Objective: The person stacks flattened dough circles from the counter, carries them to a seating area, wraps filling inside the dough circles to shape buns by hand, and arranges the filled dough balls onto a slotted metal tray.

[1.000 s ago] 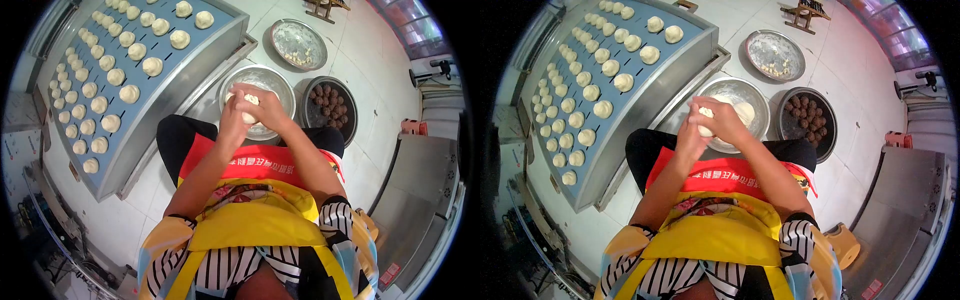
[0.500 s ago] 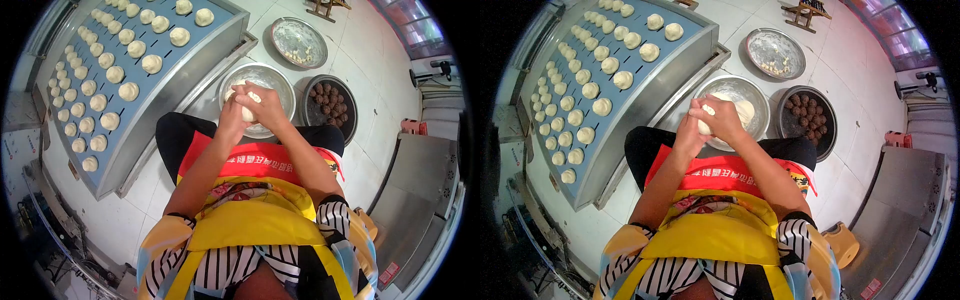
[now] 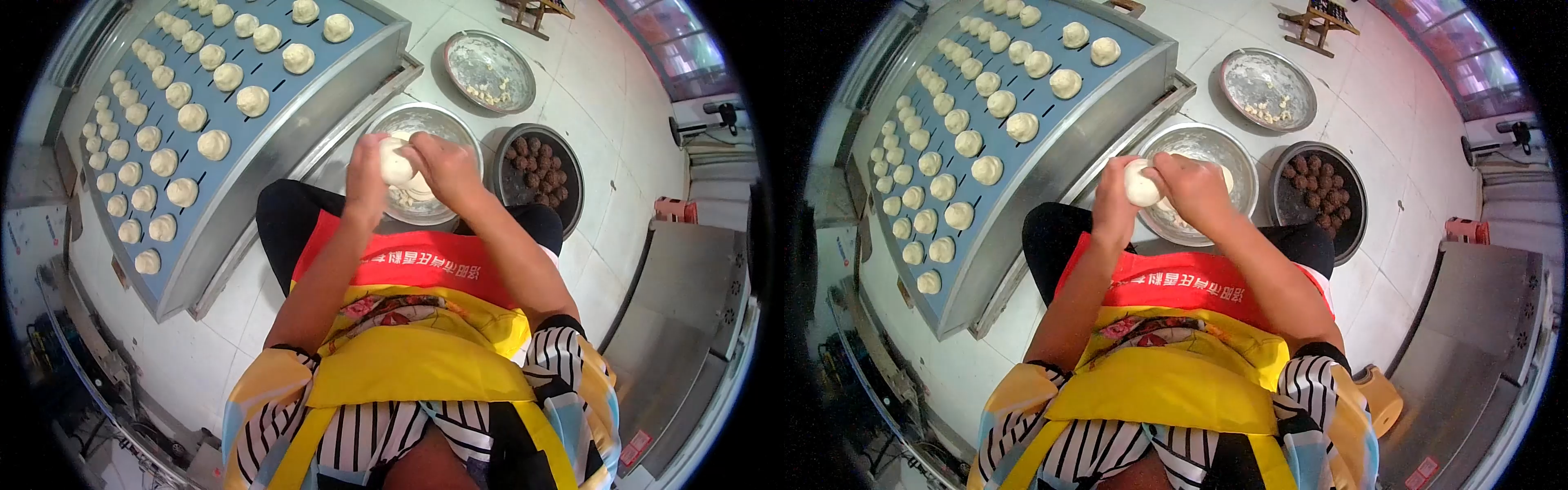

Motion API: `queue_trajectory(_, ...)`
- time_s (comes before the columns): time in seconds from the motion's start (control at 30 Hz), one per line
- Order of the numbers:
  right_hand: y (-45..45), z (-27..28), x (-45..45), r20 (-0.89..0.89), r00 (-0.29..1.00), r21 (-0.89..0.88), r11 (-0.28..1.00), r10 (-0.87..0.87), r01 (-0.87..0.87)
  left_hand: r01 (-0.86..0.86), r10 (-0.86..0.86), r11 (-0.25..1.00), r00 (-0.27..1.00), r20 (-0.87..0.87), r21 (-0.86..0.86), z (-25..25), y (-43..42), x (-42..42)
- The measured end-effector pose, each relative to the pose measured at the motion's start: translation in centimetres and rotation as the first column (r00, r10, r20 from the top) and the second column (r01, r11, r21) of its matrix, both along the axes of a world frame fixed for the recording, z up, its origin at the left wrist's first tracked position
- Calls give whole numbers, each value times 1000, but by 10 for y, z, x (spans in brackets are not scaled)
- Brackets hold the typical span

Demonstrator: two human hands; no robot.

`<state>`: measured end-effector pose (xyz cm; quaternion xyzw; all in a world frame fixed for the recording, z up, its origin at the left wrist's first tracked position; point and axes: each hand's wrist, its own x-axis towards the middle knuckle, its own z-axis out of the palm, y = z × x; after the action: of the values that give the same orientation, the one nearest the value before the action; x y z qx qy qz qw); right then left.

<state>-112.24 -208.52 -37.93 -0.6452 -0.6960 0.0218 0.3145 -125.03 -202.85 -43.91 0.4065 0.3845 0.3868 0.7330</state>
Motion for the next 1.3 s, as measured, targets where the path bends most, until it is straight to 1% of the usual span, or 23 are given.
queue_trajectory(0.07, -2, 5, 6, -2, 992, 36, 992, 123, -123, 105, -40, 908, 986, 164, -407, 21, 8, -11)
queue_trajectory(0.1, -3, 7, 8, 11, 988, 16, 988, 153, -153, 357, -225, 761, 929, 295, -542, 36, 10, -13)
queue_trajectory(0.2, 0, 16, 16, 30, 981, -2, 981, 194, -194, 851, -485, 443, 491, 723, -281, 9, 20, -25)
queue_trajectory(0.23, 0, 23, 20, 19, 986, 15, 986, 164, -164, 707, -522, 657, 677, 519, -260, 7, 11, -21)
queue_trajectory(0.3, -4, 26, 25, -14, 987, 70, 985, 160, -158, 426, -298, 869, 857, 420, -252, 32, -8, -8)
queue_trajectory(0.37, -4, 43, 24, -18, 972, 70, 970, 234, -232, 340, -127, 822, 891, 435, -457, 55, 0, -8)
queue_trajectory(0.43, -7, 47, 20, -32, 964, 40, 964, 265, -263, 732, -319, 605, 582, 748, -312, 32, 9, -20)
queue_trajectory(0.47, -6, 46, 20, -33, 964, 16, 965, 262, -262, 868, -363, 465, 367, 856, -175, 16, 14, -21)
queue_trajectory(0.5, -4, 46, 21, -32, 965, -8, 965, 260, -261, 902, -307, 420, 243, 920, -98, 20, 17, -15)
queue_trajectory(0.57, -3, 46, 23, -206, 976, -28, 996, 72, -79, 614, -373, 783, 593, 714, -101, 27, 7, -10)
queue_trajectory(0.63, -3, 37, 24, -413, 900, -146, 986, -138, 84, 356, -345, 932, 822, 454, 64, 46, 3, -7)
queue_trajectory(0.67, -2, 30, 26, -551, 812, -216, 973, -190, 81, 291, -368, 878, 918, 147, 381, 51, 6, -9)
queue_trajectory(0.73, 5, 17, 30, -765, 572, -337, 941, -297, 39, 359, -35, 417, 924, -380, 835, 56, 17, -13)
queue_trajectory(0.8, 11, 6, 39, -877, 285, -435, 891, -387, -129, 452, 56, 120, 886, -461, 884, 48, 27, -17)
queue_trajectory(0.87, 13, 9, 52, -850, 21, -496, 785, -527, -372, 499, 182, -150, 862, -472, 853, 44, 31, -17)
queue_trajectory(0.9, 14, 17, 56, -795, 31, -555, 706, -606, -439, 466, 170, -182, 882, -439, 866, 42, 29, -16)
queue_trajectory(1.0, 13, 24, 76, -780, -23, -485, 626, -626, -611, 326, 123, 0, 938, -324, 945, 32, 20, -8)
queue_trajectory(1.07, 8, 18, 80, -759, -345, -239, 729, -552, -642, 213, -68, 440, 976, -204, 872, 34, 3, 4)
queue_trajectory(1.13, 8, 3, 82, -594, -688, 36, 841, -417, -540, 113, -206, 826, 972, 108, 552, 22, -4, 17)
queue_trajectory(1.17, 6, 0, 85, -669, -680, 8, 912, -301, -411, 234, -292, 934, 935, 201, 270, 17, -3, 15)
queue_trajectory(1.2, 4, 7, 83, -876, -400, -156, 943, -269, -293, 283, -300, 954, 885, 355, 100, 18, -4, 11)
queue_trajectory(1.27, 2, 2, 84, -847, 139, -530, 832, -512, -163, 436, -217, 874, 744, 632, -213, 20, -10, 3)
queue_trajectory(1.3, -1, -11, 87, -797, 339, -573, 803, -500, -165, 445, -235, 862, 777, 584, -245, 25, -13, 3)
